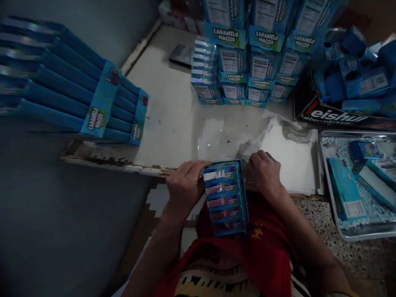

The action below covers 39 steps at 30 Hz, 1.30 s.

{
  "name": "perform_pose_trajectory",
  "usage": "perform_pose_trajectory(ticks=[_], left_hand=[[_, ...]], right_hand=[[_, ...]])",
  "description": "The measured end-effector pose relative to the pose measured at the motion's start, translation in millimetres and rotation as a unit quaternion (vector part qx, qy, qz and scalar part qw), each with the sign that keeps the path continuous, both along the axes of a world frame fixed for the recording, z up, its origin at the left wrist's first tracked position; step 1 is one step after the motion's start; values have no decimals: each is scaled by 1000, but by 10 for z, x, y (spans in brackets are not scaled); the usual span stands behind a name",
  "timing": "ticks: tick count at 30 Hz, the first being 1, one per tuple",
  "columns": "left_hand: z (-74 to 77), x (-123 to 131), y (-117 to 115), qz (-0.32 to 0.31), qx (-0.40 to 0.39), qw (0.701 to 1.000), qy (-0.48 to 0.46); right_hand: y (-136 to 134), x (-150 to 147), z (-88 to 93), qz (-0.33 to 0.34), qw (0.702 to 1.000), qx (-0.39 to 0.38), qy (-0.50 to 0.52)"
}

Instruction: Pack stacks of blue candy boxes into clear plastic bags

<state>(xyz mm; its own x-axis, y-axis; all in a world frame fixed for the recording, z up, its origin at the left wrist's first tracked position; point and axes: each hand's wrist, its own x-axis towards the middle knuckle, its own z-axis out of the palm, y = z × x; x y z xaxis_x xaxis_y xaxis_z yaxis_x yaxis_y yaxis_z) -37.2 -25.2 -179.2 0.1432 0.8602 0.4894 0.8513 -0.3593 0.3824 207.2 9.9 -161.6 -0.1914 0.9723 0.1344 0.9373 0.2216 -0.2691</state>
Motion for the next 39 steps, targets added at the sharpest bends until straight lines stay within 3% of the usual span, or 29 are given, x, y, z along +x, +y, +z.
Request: perform_pose_trajectory(ticks=[4, 9, 11, 14, 19, 24, 34, 39], left_hand=[[-21, -95, 7, -27, -24, 999, 6], [258, -143, 54, -5, -1, 999, 52], [390, -95, 19, 6, 14, 999, 42], [485, 39, -92, 52, 19, 998, 15], [326, 281, -247, 147, 50, 987, -43], [130, 365, -298, 177, 94, 975, -99], [-109, 397, -255, 179, 171, 952, -178], [-161, 302, -279, 109, 198, 966, -126]], right_hand=[[14, -83, -42, 30, 996, -87, 8], [41, -105, 65, 14, 987, -106, 121], [-4, -97, 158, 16, 980, -96, 175], [-122, -119, 255, 11, 973, -13, 232], [-246, -197, 233, 13, 964, 141, 227], [-322, -163, 137, 104, 953, 246, 144], [-305, -91, 83, 150, 947, 252, 135], [-297, 75, 154, 206, 934, 272, 106]])
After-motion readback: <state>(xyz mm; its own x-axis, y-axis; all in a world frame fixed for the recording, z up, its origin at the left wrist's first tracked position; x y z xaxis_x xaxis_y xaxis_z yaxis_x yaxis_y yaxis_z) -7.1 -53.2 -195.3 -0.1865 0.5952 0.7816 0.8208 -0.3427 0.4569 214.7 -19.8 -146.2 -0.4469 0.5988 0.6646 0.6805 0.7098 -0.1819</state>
